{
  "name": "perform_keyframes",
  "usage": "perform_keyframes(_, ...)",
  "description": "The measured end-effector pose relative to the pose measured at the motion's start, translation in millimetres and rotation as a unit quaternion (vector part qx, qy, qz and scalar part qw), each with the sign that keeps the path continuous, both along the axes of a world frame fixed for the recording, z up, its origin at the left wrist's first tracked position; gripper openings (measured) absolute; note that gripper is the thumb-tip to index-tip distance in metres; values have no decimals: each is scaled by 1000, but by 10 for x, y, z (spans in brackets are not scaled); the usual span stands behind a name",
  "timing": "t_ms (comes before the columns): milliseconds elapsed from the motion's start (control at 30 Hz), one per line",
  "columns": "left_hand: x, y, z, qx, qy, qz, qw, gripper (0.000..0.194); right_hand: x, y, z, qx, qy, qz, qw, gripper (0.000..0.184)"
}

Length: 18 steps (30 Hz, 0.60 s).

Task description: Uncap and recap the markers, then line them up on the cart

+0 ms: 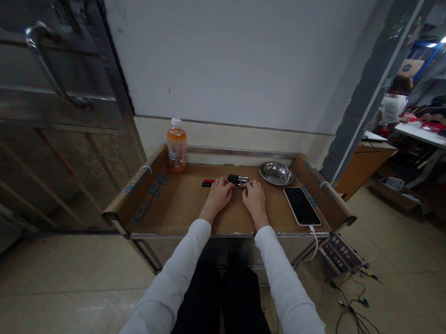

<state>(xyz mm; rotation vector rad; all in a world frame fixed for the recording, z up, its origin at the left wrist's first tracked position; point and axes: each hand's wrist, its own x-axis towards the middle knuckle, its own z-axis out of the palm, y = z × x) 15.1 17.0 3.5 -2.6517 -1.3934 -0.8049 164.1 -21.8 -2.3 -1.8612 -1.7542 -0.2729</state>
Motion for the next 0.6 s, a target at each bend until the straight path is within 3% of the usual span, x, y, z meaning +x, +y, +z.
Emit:
perform_keyframes(267, -11, 28, -13, -2, -5, -6, 1000, 19, 9, 25, -39, 4, -12, 4, 1000, 19)
perform_keyframes(600, -15, 76, -17, -10, -12, -30, 999, 14, 31, 47, -55, -4, 1, 68, 998, 17)
